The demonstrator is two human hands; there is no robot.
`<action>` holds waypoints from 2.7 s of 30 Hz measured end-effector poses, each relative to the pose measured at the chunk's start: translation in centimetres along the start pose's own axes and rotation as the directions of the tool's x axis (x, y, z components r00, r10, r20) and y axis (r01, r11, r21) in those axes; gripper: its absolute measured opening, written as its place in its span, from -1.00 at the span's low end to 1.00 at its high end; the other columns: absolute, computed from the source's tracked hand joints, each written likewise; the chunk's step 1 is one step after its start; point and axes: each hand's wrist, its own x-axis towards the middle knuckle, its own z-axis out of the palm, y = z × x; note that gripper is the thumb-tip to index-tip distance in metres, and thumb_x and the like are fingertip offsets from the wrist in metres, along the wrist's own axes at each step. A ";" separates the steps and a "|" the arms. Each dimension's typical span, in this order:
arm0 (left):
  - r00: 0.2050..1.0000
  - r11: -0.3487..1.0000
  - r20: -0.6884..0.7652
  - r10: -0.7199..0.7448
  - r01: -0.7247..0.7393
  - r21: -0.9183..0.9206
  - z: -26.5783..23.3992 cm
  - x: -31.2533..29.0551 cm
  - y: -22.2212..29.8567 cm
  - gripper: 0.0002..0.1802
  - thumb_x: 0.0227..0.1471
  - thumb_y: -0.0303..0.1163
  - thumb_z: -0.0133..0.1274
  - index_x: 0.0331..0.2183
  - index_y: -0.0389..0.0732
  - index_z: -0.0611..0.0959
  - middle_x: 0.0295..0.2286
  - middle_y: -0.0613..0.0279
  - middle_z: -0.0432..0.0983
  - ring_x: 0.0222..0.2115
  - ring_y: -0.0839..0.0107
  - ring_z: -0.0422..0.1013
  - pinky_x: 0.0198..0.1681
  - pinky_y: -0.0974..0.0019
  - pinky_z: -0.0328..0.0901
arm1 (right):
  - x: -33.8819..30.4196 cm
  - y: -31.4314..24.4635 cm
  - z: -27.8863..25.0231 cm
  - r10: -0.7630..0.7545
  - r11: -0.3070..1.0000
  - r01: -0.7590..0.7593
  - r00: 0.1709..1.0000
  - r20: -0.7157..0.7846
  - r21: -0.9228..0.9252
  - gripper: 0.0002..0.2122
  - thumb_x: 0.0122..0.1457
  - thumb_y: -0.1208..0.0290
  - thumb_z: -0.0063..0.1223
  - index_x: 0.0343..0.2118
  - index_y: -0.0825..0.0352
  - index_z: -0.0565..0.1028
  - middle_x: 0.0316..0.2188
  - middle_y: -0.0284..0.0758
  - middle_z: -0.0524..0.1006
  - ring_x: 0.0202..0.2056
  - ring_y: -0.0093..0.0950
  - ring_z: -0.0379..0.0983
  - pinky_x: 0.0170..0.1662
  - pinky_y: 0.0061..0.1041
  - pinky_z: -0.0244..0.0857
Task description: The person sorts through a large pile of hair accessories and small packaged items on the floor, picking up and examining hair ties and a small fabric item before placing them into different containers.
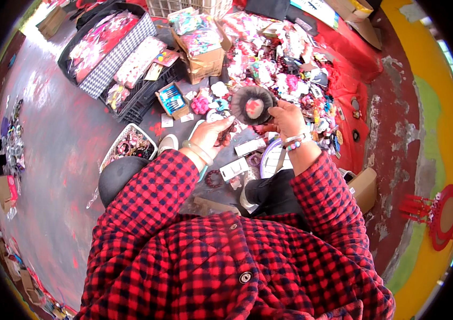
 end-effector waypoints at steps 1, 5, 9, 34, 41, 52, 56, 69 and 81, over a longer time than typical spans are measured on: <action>1.000 1.000 0.011 0.015 -0.015 -0.009 0.2 0.0 0.1 -0.85 -0.04 -0.36 0.04 -0.46 -0.26 0.52 -0.58 0.28 0.45 -0.67 0.59 0.27 -0.63 0.58 0.14 | -0.2 -0.3 -0.6 0.005 0.998 -0.004 1.000 -0.021 0.068 -0.81 0.03 0.56 -0.18 -0.27 0.44 0.38 -0.53 -0.31 0.47 -0.62 -0.52 0.41 -0.61 -0.59 0.33; 0.986 0.999 0.155 0.052 -0.054 0.003 0.4 1.2 0.3 -0.87 -0.06 -0.42 0.05 -0.43 -0.27 0.51 -0.58 0.24 0.46 -0.67 0.56 0.30 -0.64 0.52 0.21 | -1.3 -1.1 -2.7 0.008 0.963 0.007 0.999 -0.054 0.270 -0.83 0.04 0.58 -0.19 -0.28 0.41 0.39 -0.49 -0.29 0.49 -0.56 -0.50 0.42 -0.54 -0.55 0.36; 0.999 0.999 -0.021 -0.031 0.031 0.006 -0.9 2.8 0.0 -0.87 -0.10 -0.38 0.10 -0.45 -0.22 0.55 -0.60 0.31 0.43 -0.66 0.58 0.27 -0.63 0.53 0.17 | -3.3 -3.2 -2.0 -0.239 0.933 0.242 0.970 -0.043 0.267 -0.73 0.06 0.59 -0.23 -0.15 0.41 0.38 -0.31 -0.25 0.48 -0.35 -0.43 0.46 -0.31 -0.46 0.39; 0.968 0.971 0.247 -0.042 -0.019 0.238 1.1 3.7 -2.6 -0.67 -0.04 -0.19 0.00 -0.27 -0.21 0.47 -0.43 0.20 0.45 -0.51 0.46 0.37 -0.50 0.43 0.31 | -35.7 31.4 -33.9 0.413 0.637 0.611 0.244 -0.877 0.470 -0.83 -0.08 0.50 0.10 -0.37 0.28 0.44 -0.47 -0.38 0.43 -0.52 -0.53 0.36 -0.55 -0.54 0.20; 0.984 0.960 0.176 -0.027 -0.023 0.279 2.2 3.1 -3.3 -0.67 -0.08 -0.18 0.05 -0.30 -0.18 0.46 -0.47 0.20 0.45 -0.56 0.48 0.36 -0.55 0.45 0.30 | -32.8 30.6 -33.7 0.287 0.626 0.591 0.432 -0.855 0.509 -0.71 -0.13 0.56 0.12 -0.28 0.31 0.37 -0.60 -0.42 0.35 -0.64 -0.53 0.28 -0.64 -0.60 0.12; 0.995 0.968 0.097 0.029 -0.052 0.246 1.4 0.6 -2.6 -0.76 -0.06 -0.21 0.02 -0.30 -0.07 0.51 -0.49 0.28 0.45 -0.57 0.50 0.34 -0.57 0.46 0.24 | -28.1 24.7 -29.6 0.214 0.739 0.453 0.542 -0.812 0.498 -0.80 -0.11 0.48 0.07 -0.35 0.32 0.43 -0.58 -0.45 0.41 -0.65 -0.64 0.27 -0.64 -0.69 0.15; 0.988 0.969 0.152 0.040 -0.076 0.236 1.1 0.1 -2.3 -0.76 -0.07 -0.22 0.03 -0.32 -0.09 0.50 -0.51 0.28 0.44 -0.58 0.50 0.33 -0.59 0.47 0.22 | -28.2 22.8 -28.5 0.188 0.769 0.449 0.521 -0.832 0.455 -0.85 -0.11 0.46 0.04 -0.41 0.31 0.44 -0.58 -0.45 0.41 -0.62 -0.64 0.28 -0.61 -0.66 0.18; 0.993 0.976 0.098 0.066 -0.085 0.200 -1.0 -0.5 -1.4 -0.76 -0.07 -0.21 0.02 -0.37 -0.14 0.51 -0.55 0.26 0.48 -0.61 0.48 0.37 -0.58 0.45 0.28 | -28.0 23.5 -29.0 0.200 0.782 0.449 0.477 -0.856 0.433 -0.80 -0.05 0.51 -0.01 -0.30 0.30 0.39 -0.57 -0.39 0.39 -0.66 -0.59 0.27 -0.65 -0.62 0.19; 0.998 0.993 -0.003 0.069 -0.069 0.099 -3.5 -0.6 -1.2 -0.81 -0.07 -0.28 0.03 -0.40 -0.17 0.49 -0.55 0.18 0.45 -0.63 0.41 0.35 -0.59 0.40 0.27 | -32.7 34.6 -43.6 0.390 0.864 0.269 0.174 -0.904 0.425 -0.83 0.03 0.38 -0.13 -0.31 0.20 0.43 -0.39 -0.42 0.41 -0.41 -0.51 0.28 -0.39 -0.51 0.12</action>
